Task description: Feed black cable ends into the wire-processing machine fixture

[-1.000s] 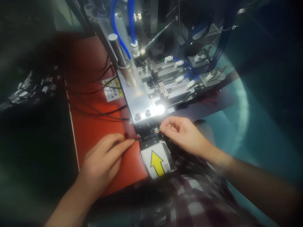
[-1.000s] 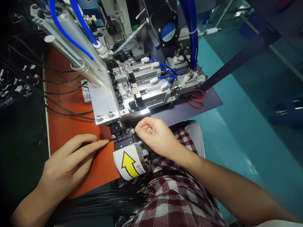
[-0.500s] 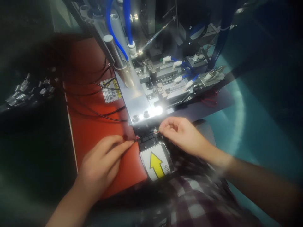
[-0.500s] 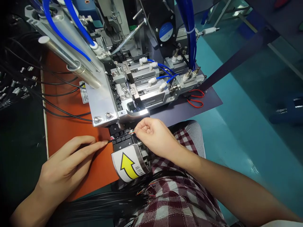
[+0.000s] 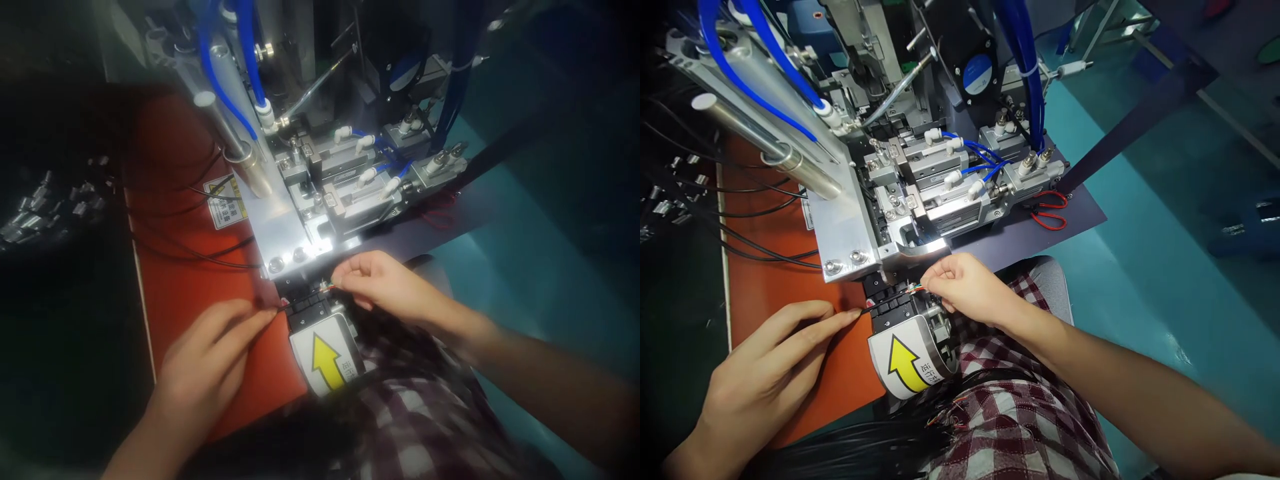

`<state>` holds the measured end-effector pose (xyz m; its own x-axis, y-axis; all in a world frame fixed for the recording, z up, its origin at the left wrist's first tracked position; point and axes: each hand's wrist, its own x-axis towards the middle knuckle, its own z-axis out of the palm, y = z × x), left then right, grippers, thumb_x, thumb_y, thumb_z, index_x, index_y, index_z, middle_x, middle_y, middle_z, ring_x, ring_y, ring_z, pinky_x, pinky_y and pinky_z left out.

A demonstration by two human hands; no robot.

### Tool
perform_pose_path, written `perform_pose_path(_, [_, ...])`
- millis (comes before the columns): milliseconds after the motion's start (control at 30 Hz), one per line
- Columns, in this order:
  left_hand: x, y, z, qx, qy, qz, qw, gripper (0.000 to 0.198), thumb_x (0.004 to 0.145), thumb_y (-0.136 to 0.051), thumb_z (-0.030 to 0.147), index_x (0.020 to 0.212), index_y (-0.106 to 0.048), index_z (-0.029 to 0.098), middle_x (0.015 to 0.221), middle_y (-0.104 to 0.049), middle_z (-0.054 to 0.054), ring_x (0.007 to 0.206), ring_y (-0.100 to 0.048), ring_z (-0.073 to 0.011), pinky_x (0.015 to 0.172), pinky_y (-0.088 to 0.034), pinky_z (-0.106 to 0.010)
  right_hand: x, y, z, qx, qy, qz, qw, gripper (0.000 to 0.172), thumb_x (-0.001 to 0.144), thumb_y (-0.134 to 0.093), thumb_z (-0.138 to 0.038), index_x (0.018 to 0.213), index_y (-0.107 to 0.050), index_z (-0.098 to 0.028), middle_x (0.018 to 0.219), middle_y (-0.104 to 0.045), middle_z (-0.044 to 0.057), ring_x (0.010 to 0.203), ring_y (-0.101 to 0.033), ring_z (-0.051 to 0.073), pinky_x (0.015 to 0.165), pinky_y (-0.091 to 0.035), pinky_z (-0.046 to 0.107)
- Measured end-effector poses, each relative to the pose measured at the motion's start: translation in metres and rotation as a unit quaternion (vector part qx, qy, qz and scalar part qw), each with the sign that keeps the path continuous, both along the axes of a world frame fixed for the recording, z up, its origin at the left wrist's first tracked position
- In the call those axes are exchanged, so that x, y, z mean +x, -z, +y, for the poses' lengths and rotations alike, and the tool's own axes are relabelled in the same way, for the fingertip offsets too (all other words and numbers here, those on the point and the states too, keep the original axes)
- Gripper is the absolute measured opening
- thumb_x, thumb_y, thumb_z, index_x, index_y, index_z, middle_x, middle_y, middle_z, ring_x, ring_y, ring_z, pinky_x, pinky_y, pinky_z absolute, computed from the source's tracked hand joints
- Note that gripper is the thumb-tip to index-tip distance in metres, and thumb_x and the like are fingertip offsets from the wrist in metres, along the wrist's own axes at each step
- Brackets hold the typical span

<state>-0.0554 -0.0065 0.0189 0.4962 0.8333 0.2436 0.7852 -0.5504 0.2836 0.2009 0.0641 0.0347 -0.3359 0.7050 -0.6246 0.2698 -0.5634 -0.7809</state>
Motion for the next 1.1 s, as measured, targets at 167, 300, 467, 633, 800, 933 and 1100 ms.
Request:
perform_pose_path(167, [-0.001, 0.000, 0.000, -0.008, 0.000, 0.013, 1.000, 0.030, 0.092, -0.047, 0.009, 0.117, -0.059, 0.021, 0.108, -0.058, -0.006, 0.093, -0.061, -0.0152, 0.079, -0.049, -0.023, 0.005, 0.009, -0.006, 0.004, 0.069, 0.044, 0.997, 0.014, 0.084, -0.062, -0.028, 0.082, -0.064, -0.014, 0.047, -0.045, -0.009, 0.043, -0.040, 0.007, 0.046, -0.030, 0.021])
perform_pose_path(300, [-0.002, -0.001, -0.001, -0.025, -0.004, 0.018, 1.000, 0.033, 0.091, -0.047, 0.007, 0.119, -0.058, 0.020, 0.111, -0.056, -0.006, 0.095, -0.060, -0.0150, 0.080, -0.047, -0.023, 0.003, 0.009, -0.009, 0.026, 0.050, 0.055, 0.997, 0.016, 0.086, -0.060, -0.029, 0.077, -0.063, -0.016, 0.049, -0.048, -0.008, 0.046, -0.045, 0.008, 0.052, -0.037, 0.022])
perform_pose_path(467, [-0.001, -0.001, 0.001, -0.002, 0.014, 0.014, 1.000, 0.032, 0.091, -0.045, 0.004, 0.117, -0.058, 0.017, 0.109, -0.055, -0.007, 0.094, -0.058, -0.0142, 0.082, -0.045, -0.023, 0.001, 0.011, -0.010, 0.015, 0.032, 0.076, 0.996, 0.023, 0.088, -0.055, -0.028, 0.069, -0.058, -0.016, 0.046, -0.048, -0.007, 0.046, -0.042, 0.007, 0.053, -0.032, 0.022])
perform_pose_path(633, [-0.001, -0.001, 0.000, -0.009, 0.009, 0.019, 1.000, 0.032, 0.091, -0.046, 0.005, 0.117, -0.058, 0.018, 0.109, -0.055, -0.007, 0.094, -0.058, -0.0144, 0.082, -0.045, -0.024, 0.001, 0.013, -0.008, 0.024, 0.040, 0.065, 0.997, 0.018, 0.085, -0.058, -0.027, 0.071, -0.058, -0.016, 0.050, -0.048, -0.007, 0.048, -0.043, 0.008, 0.053, -0.033, 0.023])
perform_pose_path(800, [-0.003, -0.001, -0.002, -0.035, 0.001, 0.015, 0.999, 0.034, 0.091, -0.047, 0.004, 0.120, -0.057, 0.018, 0.112, -0.055, -0.007, 0.098, -0.058, -0.0149, 0.085, -0.044, -0.023, 0.000, 0.015, -0.014, 0.156, 0.016, -0.022, 0.987, 0.009, 0.085, -0.058, -0.023, 0.079, -0.062, -0.017, 0.059, -0.048, -0.005, 0.049, -0.041, 0.009, 0.046, -0.030, 0.023])
perform_pose_path(933, [-0.003, 0.002, -0.002, -0.021, -0.001, 0.012, 1.000, 0.032, 0.092, -0.046, 0.006, 0.118, -0.058, 0.018, 0.110, -0.055, -0.006, 0.096, -0.058, -0.0137, 0.084, -0.044, -0.022, -0.001, 0.020, -0.020, 0.348, 0.010, -0.066, 0.935, 0.011, 0.086, -0.055, -0.014, 0.078, -0.063, -0.015, 0.072, -0.056, 0.000, 0.058, -0.049, 0.010, 0.052, -0.039, 0.024])
perform_pose_path(1100, [-0.004, 0.004, -0.003, -0.027, -0.009, 0.029, 0.999, 0.034, 0.091, -0.048, 0.005, 0.120, -0.058, 0.020, 0.113, -0.054, -0.005, 0.098, -0.058, -0.0134, 0.086, -0.044, -0.021, 0.000, 0.025, -0.021, 0.535, -0.040, -0.096, 0.839, 0.014, 0.089, -0.052, -0.012, 0.080, -0.062, -0.013, 0.075, -0.061, 0.005, 0.067, -0.056, 0.014, 0.061, -0.043, 0.027])
